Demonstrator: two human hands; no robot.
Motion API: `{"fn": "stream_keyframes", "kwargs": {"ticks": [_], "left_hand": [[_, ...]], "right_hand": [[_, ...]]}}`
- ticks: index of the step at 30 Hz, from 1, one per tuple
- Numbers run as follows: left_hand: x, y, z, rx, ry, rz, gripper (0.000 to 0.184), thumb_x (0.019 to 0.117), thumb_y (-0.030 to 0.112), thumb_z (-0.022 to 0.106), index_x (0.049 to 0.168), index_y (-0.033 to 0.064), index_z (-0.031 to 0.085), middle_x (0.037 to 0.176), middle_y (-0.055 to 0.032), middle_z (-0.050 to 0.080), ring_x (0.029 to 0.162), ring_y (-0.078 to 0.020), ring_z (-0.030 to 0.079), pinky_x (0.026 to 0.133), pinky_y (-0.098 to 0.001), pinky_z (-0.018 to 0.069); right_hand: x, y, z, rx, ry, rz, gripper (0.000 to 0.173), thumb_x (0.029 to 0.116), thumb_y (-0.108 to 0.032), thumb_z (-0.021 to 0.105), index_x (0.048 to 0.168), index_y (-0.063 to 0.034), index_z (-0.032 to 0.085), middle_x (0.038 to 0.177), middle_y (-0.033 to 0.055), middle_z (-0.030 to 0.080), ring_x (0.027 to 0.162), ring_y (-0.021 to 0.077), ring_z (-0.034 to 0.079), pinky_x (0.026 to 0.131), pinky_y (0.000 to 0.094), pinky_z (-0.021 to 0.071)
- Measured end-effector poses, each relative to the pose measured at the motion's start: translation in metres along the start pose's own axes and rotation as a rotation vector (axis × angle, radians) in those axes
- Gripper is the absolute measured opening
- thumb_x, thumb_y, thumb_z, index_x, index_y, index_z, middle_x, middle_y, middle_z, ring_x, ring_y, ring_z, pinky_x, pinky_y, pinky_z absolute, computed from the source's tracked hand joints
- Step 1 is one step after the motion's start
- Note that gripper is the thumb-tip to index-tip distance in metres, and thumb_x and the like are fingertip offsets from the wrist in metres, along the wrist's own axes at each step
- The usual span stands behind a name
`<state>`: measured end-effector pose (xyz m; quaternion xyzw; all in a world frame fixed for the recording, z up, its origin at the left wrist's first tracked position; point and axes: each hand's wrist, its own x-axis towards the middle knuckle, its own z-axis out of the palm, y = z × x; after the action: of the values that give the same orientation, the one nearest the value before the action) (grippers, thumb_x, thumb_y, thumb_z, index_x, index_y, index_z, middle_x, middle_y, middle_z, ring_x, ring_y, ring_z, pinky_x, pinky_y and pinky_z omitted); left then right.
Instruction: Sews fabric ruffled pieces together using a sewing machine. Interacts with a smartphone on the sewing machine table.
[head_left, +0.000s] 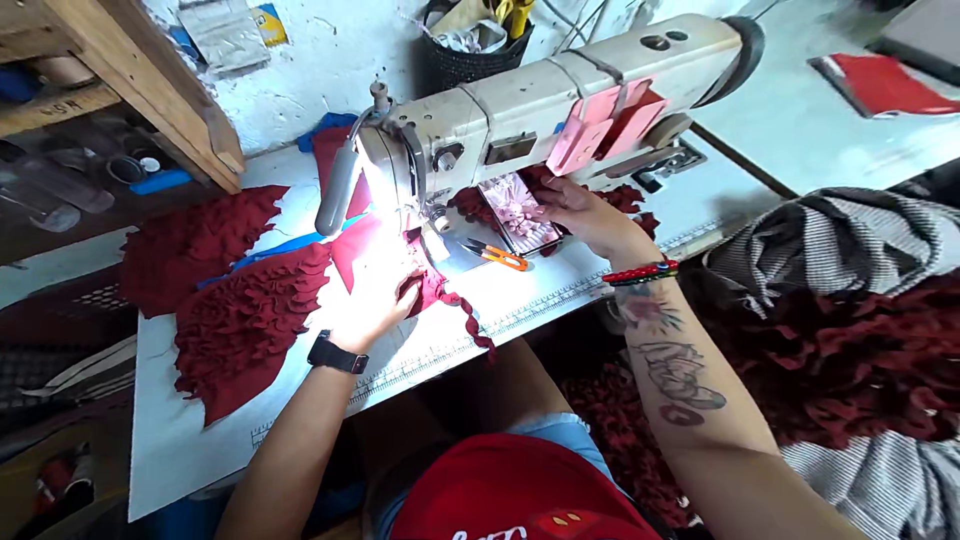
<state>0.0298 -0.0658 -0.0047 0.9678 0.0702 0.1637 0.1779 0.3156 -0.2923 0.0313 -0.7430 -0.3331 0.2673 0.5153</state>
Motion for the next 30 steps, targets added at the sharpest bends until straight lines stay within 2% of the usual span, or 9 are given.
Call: {"fn": "stream_keyframes", "kwargs": {"ticks": [2,4,7,11,15,17,23,28,30], "left_hand": [[-0.001,-0.001,0.0,0.006,0.003,0.005,0.029,0.1009,0.026,0.056,0.116,0.0136,0.077,0.122,-0.0063,0.072,0.121,-0.0267,0.063,0.108,-0.0611,0.0366],[-0.001,0.0,-0.001,0.013,0.006,0.006,0.029,0.1008,0.026,0.055,0.116,0.0139,0.076,0.122,-0.0058,0.072,0.121,-0.0267,0.063,0.107,-0.0608,0.037],[-0.001,0.001,-0.001,0.002,0.017,0.012,0.029,0.1004,0.026,0.056,0.115,0.0118,0.076,0.123,-0.008,0.072,0.123,-0.0283,0.062,0.107,-0.0603,0.0373],[-0.001,-0.001,0.0,-0.016,0.012,0.001,0.029,0.1009,0.026,0.056,0.116,0.0129,0.076,0.124,-0.0064,0.072,0.122,-0.0262,0.063,0.109,-0.0604,0.0373],[-0.001,-0.003,0.001,-0.011,0.017,0.005,0.028,0.1013,0.027,0.055,0.116,0.0142,0.076,0.122,-0.0045,0.072,0.121,-0.024,0.062,0.107,-0.0591,0.0386],[-0.002,-0.003,0.001,-0.019,0.011,-0.002,0.028,0.1014,0.027,0.056,0.117,0.0156,0.076,0.124,-0.003,0.072,0.122,-0.0218,0.062,0.108,-0.0564,0.0371],[-0.003,-0.003,0.003,-0.021,0.013,-0.001,0.029,0.1018,0.027,0.055,0.116,0.0147,0.076,0.122,-0.0037,0.073,0.121,-0.0228,0.063,0.107,-0.0567,0.0396],[-0.001,-0.002,0.001,-0.017,0.021,0.016,0.031,0.1009,0.028,0.054,0.115,0.0126,0.077,0.12,-0.0077,0.073,0.119,-0.0273,0.064,0.105,-0.0591,0.0403],[-0.003,-0.001,0.002,-0.009,0.025,0.014,0.03,0.1008,0.028,0.054,0.114,0.0136,0.077,0.12,-0.0062,0.073,0.118,-0.0259,0.064,0.104,-0.0582,0.0403]], "right_hand": [[-0.001,0.007,-0.003,0.033,-0.041,-0.008,0.069,0.0972,-0.004,0.063,0.157,-0.0044,0.029,0.151,0.0136,0.051,0.131,0.0137,0.058,0.107,0.0296,0.049],[-0.001,0.012,-0.004,0.033,-0.058,-0.01,0.079,0.0925,0.0,0.067,0.16,-0.0057,0.025,0.155,0.0124,0.048,0.134,0.0146,0.055,0.108,0.0308,0.0485],[-0.002,0.015,-0.006,0.003,-0.08,0.004,0.091,0.0879,-0.001,0.072,0.162,-0.0095,0.02,0.16,0.0116,0.042,0.139,0.0169,0.051,0.109,0.0335,0.0478],[-0.003,0.018,-0.005,-0.025,-0.088,-0.002,0.099,0.084,-0.006,0.078,0.163,-0.0108,0.019,0.162,0.0115,0.04,0.141,0.018,0.049,0.111,0.0343,0.0467],[-0.01,0.015,0.0,-0.083,-0.05,-0.031,0.097,0.0837,0.004,0.077,0.163,-0.0115,0.023,0.162,0.0115,0.041,0.139,0.0265,0.052,0.107,0.0439,0.0497],[-0.014,0.013,0.003,-0.121,-0.036,-0.034,0.096,0.0848,0.005,0.076,0.163,-0.0123,0.023,0.162,0.0117,0.04,0.138,0.0303,0.052,0.106,0.0482,0.0496],[-0.012,0.015,0.003,-0.146,-0.03,-0.043,0.098,0.0836,0.003,0.078,0.163,-0.0106,0.022,0.161,0.0127,0.041,0.14,0.0271,0.05,0.107,0.044,0.0493],[-0.018,0.015,0.001,-0.205,-0.036,-0.081,0.1,0.0841,0.003,0.077,0.164,-0.0167,0.021,0.161,0.0082,0.044,0.137,0.0272,0.054,0.104,0.0462,0.0515],[-0.019,0.016,0.001,-0.204,-0.04,-0.073,0.1,0.0846,0.002,0.077,0.164,-0.0183,0.02,0.161,0.0072,0.043,0.136,0.0267,0.055,0.103,0.0456,0.0522]]}}
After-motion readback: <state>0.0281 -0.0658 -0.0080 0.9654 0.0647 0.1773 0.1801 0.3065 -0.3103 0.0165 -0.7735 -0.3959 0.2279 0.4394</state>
